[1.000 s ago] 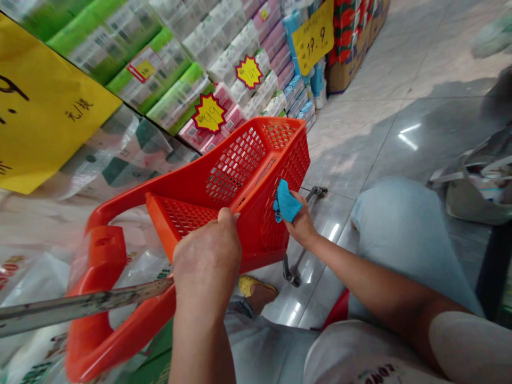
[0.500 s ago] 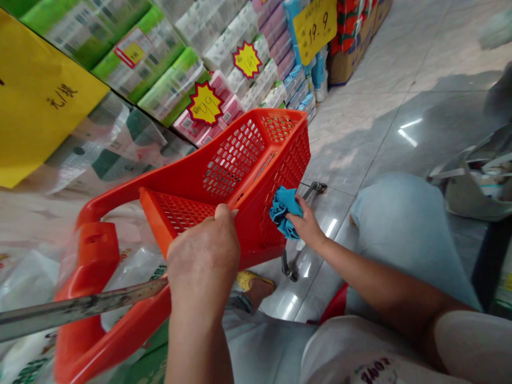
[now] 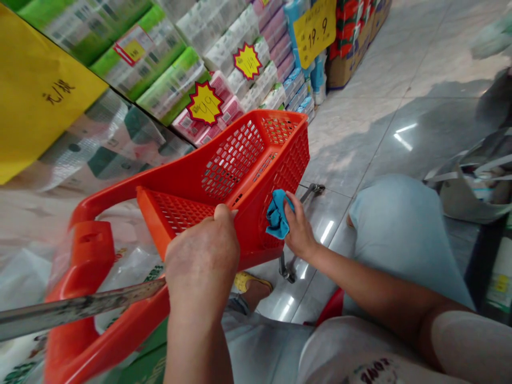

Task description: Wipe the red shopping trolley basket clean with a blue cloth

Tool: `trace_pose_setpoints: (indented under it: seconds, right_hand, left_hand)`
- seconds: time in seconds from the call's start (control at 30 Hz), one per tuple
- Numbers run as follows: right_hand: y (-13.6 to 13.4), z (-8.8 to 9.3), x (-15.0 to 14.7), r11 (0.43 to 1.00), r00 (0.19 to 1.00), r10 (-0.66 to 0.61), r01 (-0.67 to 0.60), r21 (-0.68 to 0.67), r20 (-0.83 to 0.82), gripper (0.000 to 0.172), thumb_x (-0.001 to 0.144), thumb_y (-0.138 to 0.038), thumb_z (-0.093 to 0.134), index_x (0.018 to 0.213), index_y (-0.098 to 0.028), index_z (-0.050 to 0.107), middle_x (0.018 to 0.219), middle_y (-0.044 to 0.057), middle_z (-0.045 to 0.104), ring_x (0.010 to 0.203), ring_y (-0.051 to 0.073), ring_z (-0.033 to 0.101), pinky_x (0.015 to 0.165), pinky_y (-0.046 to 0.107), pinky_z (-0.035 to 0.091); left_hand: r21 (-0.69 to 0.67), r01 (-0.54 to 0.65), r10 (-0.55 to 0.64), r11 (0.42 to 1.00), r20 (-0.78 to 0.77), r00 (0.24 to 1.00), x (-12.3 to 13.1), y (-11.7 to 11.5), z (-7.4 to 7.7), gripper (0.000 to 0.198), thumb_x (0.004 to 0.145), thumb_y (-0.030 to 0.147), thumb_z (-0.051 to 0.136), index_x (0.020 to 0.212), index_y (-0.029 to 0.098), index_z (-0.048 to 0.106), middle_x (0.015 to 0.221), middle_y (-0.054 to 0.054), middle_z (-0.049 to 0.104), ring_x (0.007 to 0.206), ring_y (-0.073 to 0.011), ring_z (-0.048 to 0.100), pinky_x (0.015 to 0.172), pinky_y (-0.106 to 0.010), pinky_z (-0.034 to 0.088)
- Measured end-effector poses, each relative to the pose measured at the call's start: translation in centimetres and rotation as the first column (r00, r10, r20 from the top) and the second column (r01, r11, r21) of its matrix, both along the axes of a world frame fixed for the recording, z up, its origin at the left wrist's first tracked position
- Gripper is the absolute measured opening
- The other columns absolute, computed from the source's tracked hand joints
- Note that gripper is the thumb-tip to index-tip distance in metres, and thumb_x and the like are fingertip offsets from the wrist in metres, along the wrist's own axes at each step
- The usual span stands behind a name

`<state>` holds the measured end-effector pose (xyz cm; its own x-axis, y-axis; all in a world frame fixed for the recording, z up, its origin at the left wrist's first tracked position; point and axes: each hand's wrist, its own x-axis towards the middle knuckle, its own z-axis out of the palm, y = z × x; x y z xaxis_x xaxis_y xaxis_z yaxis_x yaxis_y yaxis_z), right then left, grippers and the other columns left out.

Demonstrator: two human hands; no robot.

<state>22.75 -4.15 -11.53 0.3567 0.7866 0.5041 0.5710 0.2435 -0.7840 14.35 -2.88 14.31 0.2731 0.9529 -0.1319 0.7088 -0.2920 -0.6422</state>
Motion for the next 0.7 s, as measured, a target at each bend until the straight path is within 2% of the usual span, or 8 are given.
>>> trace_pose_setpoints:
  seconds: [0.07, 0.17, 0.33, 0.47, 0.57, 0.63, 0.7]
  right_hand:
    - [-1.0, 0.2, -1.1, 0.996, 0.994, 0.069, -0.072, 0.046, 0.079, 0.081, 0.09, -0.017, 0.052, 0.161, -0.027, 0.015, 0.167, 0.015, 0.008, 0.153, 0.034, 0.019, 0.117, 0.058, 0.035]
    - [-1.0, 0.2, -1.8, 0.994, 0.99, 0.101, -0.104, 0.025, 0.096, 0.089, 0.088, -0.032, 0.06, 0.162, -0.024, 0.01, 0.167, 0.017, -0.001, 0.153, 0.038, 0.016, 0.117, 0.063, 0.031]
    - [0.6, 0.0, -1.3, 0.999, 0.998, 0.04, -0.038, -0.036, 0.054, 0.092, 0.085, -0.044, 0.066, 0.16, -0.024, 0.016, 0.166, 0.019, 0.007, 0.151, 0.039, 0.02, 0.117, 0.062, 0.029]
    - [-0.3, 0.6, -1.9, 0.994, 0.996, 0.094, -0.094, -0.053, -0.007, 0.089, 0.091, -0.05, 0.057, 0.161, -0.026, 0.008, 0.167, 0.018, 0.003, 0.153, 0.037, 0.016, 0.118, 0.062, 0.027]
    - [-1.1, 1.1, -2.9, 0.992, 0.993, 0.09, -0.096, -0.084, -0.074, 0.09, 0.091, -0.058, 0.057, 0.161, -0.024, 0.013, 0.166, 0.018, 0.007, 0.154, 0.036, 0.015, 0.119, 0.062, 0.027]
    - [-0.8, 1.1, -3.1, 0.995, 0.994, 0.025, -0.034, -0.09, -0.109, 0.083, 0.092, -0.057, 0.057, 0.159, -0.024, 0.022, 0.163, 0.018, 0.015, 0.152, 0.035, 0.019, 0.119, 0.06, 0.028]
    - [0.3, 0.7, -2.6, 0.998, 0.99, -0.027, 0.02, -0.053, -0.137, 0.065, 0.096, -0.047, 0.053, 0.154, -0.025, 0.033, 0.157, 0.017, 0.026, 0.149, 0.032, 0.027, 0.12, 0.055, 0.031]
  left_hand:
    - [0.01, 0.007, -0.007, 1.0, -0.001, 1.0, -0.1, 0.0, -0.1, 0.043, 0.102, 0.031, 0.013, 0.099, 0.02, 0.055, 0.071, -0.012, 0.069, 0.072, -0.0347, 0.073, 0.057, -0.037, 0.051]
    - [-0.002, -0.002, 0.002, 1.0, -0.007, 1.0, -0.1, 0.0, -0.1, 0.044, 0.102, 0.031, 0.013, 0.1, 0.019, 0.055, 0.073, -0.014, 0.069, 0.074, -0.0361, 0.073, 0.057, -0.039, 0.053]
    - [-0.017, -0.004, 0.004, 1.0, 0.017, 1.0, 0.1, 0.2, -0.1, 0.043, 0.102, 0.03, 0.013, 0.101, 0.019, 0.054, 0.074, -0.014, 0.07, 0.075, -0.0368, 0.073, 0.058, -0.041, 0.054]
    - [0.027, 0.03, -0.031, 0.999, 0.027, 0.999, 0.0, 0.1, -0.3, 0.044, 0.102, 0.029, 0.012, 0.097, 0.02, 0.054, 0.072, -0.013, 0.069, 0.073, -0.0359, 0.073, 0.056, -0.039, 0.053]
    - [0.04, 0.044, -0.045, 0.998, 0.014, 0.999, -0.2, 0.1, -0.5, 0.041, 0.102, 0.029, 0.013, 0.095, 0.02, 0.053, 0.07, -0.011, 0.068, 0.07, -0.0346, 0.073, 0.054, -0.037, 0.052]
    - [0.047, 0.038, -0.038, 0.998, 0.009, 0.999, -0.2, 0.1, -0.6, 0.04, 0.102, 0.029, 0.014, 0.096, 0.02, 0.053, 0.071, -0.011, 0.068, 0.07, -0.0343, 0.073, 0.054, -0.037, 0.051]
    - [0.05, 0.029, -0.029, 0.998, 0.011, 1.0, -0.1, 0.1, -0.6, 0.042, 0.102, 0.029, 0.013, 0.096, 0.02, 0.053, 0.071, -0.01, 0.068, 0.071, -0.0342, 0.073, 0.055, -0.037, 0.052]
